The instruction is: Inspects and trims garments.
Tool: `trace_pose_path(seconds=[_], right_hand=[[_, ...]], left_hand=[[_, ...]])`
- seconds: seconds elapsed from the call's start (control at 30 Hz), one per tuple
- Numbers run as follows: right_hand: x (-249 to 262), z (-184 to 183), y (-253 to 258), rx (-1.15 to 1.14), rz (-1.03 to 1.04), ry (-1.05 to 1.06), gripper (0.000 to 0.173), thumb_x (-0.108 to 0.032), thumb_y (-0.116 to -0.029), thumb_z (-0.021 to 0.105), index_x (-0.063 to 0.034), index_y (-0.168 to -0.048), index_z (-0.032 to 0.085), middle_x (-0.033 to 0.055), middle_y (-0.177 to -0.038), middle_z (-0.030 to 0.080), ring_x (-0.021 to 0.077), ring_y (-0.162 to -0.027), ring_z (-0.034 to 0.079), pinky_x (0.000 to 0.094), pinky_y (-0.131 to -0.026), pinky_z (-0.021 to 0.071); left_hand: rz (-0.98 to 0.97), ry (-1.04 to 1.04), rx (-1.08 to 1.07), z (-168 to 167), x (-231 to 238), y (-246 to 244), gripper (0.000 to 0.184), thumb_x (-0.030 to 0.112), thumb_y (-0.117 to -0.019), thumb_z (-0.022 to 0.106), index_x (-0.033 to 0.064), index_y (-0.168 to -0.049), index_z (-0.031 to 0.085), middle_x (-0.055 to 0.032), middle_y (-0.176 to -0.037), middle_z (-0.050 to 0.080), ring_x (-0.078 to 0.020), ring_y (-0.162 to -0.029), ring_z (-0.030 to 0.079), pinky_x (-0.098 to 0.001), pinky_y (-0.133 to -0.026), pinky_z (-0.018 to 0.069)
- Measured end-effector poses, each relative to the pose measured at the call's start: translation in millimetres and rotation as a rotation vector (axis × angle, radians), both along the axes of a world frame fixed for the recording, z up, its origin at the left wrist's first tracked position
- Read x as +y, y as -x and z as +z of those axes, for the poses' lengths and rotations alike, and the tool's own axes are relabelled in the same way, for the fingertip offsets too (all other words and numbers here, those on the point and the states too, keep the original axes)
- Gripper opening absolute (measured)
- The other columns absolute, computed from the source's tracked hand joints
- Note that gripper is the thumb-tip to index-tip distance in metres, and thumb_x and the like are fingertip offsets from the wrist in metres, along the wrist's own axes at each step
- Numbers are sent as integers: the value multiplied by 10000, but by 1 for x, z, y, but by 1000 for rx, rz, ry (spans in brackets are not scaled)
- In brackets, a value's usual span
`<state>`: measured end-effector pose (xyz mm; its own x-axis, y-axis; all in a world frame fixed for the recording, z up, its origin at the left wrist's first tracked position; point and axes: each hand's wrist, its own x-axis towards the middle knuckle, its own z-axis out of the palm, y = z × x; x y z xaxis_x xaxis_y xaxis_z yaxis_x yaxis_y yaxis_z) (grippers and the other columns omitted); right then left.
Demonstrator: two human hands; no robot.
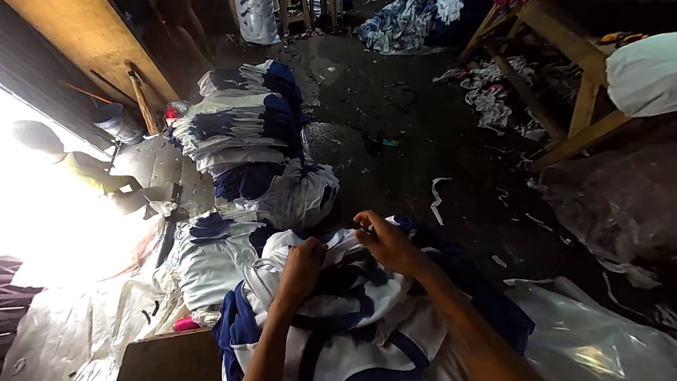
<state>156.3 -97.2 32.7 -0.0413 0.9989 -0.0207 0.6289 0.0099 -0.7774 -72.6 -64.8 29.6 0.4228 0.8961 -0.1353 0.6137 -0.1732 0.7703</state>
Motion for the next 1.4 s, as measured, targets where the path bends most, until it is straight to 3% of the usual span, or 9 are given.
trace_pose_path(seconds=[0.17,0.57,0.83,0.97,1.07,1.17,1.23,1.3,1.4], right_hand=[[8,25,2,-231,250,17,291,-420,-976,681,-150,-1042,766,4,-917,682,156,-794,662,424,-691,568],[31,27,26,-376,444,234,223,-408,-965,705,-208,-972,804,-3,-950,739,205,-932,693,532,-781,535],[28,-4,-2,-348,270,342,363,-386,-971,710,-92,-1184,723,128,-1048,709,310,-987,681,584,-858,540],[2,9,4,-403,198,289,201,-249,-962,716,-49,-955,733,117,-955,670,308,-926,669,543,-773,533],[-26,1,2,-313,123,-46,119,-132,-845,792,-41,-909,749,101,-859,680,271,-783,692,504,-672,575],[-50,-7,4,-251,144,-285,87,-125,-819,721,-76,-884,750,46,-796,657,187,-670,655,402,-585,577],[-63,-6,-3,-265,204,-344,130,-152,-843,640,-102,-878,755,30,-772,644,163,-637,639,357,-553,560],[-65,6,-18,-220,286,-298,153,-187,-898,633,-104,-913,761,32,-796,656,151,-677,648,330,-593,569],[-43,42,-26,-100,263,-211,193,-233,-967,621,-102,-888,740,-22,-781,644,55,-687,615,234,-621,545]], left_hand=[[74,-39,80,4,-13,-2,286,227,-1095,463,13,-1020,637,-115,-731,618,-270,-709,649,-465,-673,533],[127,-246,-7,-8,-22,-4,186,138,-1037,541,39,-951,673,-90,-701,642,-256,-661,666,-453,-623,542],[46,29,-9,5,-16,-2,272,160,-1085,449,4,-1041,667,-113,-841,694,-250,-798,690,-464,-762,559],[264,-53,-260,1,11,34,223,54,-1054,453,-61,-1174,603,-155,-1072,736,-235,-924,741,-430,-853,618],[365,-131,186,14,31,40,727,300,-1048,571,-39,-1594,231,-293,-1616,299,-494,-1447,370,-714,-1130,295],[26,-175,262,14,-4,4,644,348,-1006,635,-33,-1495,461,-289,-1512,468,-486,-1416,418,-705,-1138,299],[-176,-263,155,3,-43,-19,284,227,-1000,616,37,-1183,720,-166,-1184,716,-356,-1211,636,-601,-1076,437],[-177,-427,60,-13,-73,-29,161,126,-971,611,82,-995,764,-91,-960,735,-283,-1004,705,-509,-964,531],[-156,-609,92,-20,-98,-27,137,107,-926,646,80,-984,766,-78,-976,739,-263,-1015,709,-444,-959,555]])
